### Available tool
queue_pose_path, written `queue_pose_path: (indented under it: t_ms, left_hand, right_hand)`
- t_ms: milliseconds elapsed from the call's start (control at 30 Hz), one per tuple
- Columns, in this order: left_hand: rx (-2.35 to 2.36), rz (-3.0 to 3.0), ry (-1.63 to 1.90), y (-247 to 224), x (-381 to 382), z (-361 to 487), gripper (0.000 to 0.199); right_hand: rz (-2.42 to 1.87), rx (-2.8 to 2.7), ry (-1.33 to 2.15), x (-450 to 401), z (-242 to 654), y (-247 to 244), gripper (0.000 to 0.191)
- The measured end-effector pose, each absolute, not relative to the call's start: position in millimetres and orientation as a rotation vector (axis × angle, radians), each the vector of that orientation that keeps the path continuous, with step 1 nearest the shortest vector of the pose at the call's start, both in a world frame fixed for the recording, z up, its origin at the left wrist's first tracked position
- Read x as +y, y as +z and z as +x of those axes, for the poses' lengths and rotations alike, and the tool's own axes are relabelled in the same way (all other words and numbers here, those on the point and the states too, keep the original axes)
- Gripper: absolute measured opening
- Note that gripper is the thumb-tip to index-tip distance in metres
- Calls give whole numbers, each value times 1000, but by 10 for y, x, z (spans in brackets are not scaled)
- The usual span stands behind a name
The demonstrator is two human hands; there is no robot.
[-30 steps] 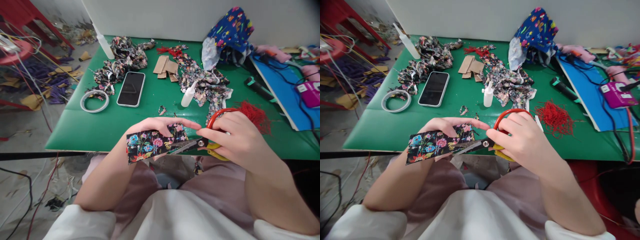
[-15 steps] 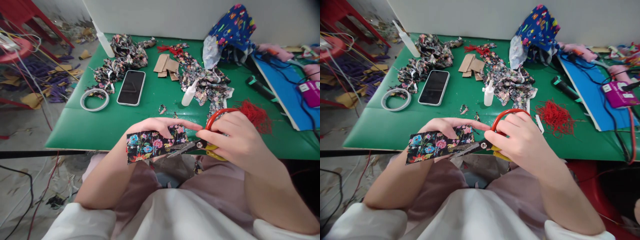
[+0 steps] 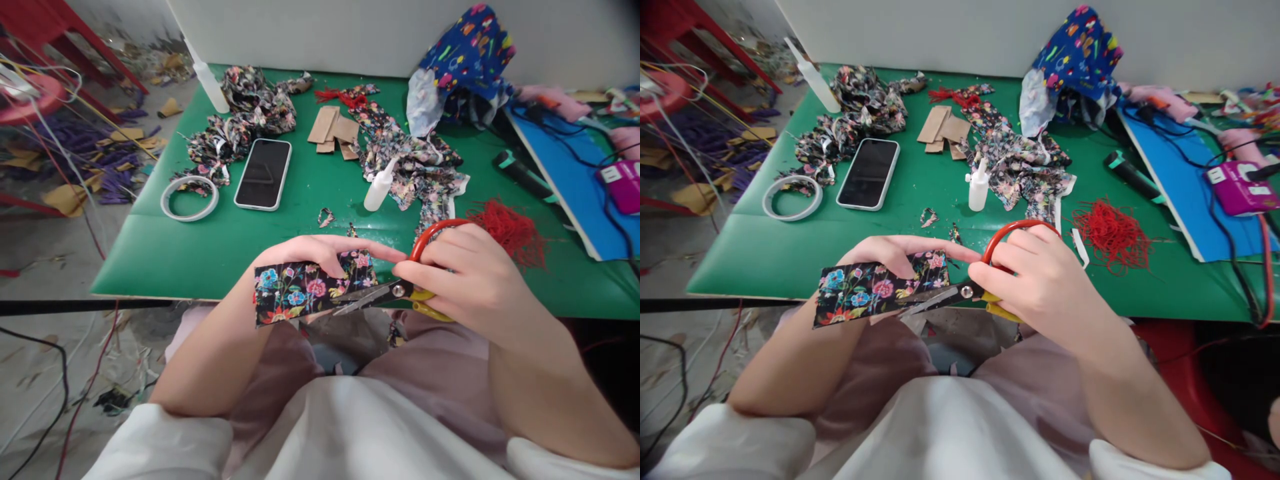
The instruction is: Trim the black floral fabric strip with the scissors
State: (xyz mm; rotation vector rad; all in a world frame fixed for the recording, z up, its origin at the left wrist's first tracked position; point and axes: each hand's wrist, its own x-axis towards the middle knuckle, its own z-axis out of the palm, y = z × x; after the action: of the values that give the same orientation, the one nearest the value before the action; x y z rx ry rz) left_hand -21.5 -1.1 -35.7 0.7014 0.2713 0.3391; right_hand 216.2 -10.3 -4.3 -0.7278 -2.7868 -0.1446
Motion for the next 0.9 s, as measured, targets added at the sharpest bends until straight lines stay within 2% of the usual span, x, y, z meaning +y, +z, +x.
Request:
queue_pose_path:
  t_ms: [900]
  left_hand:
    - [247,779,312,-324,28,-211,62]
  right_hand:
    - [-694,-2801,-98,-110,2160,-32,14]
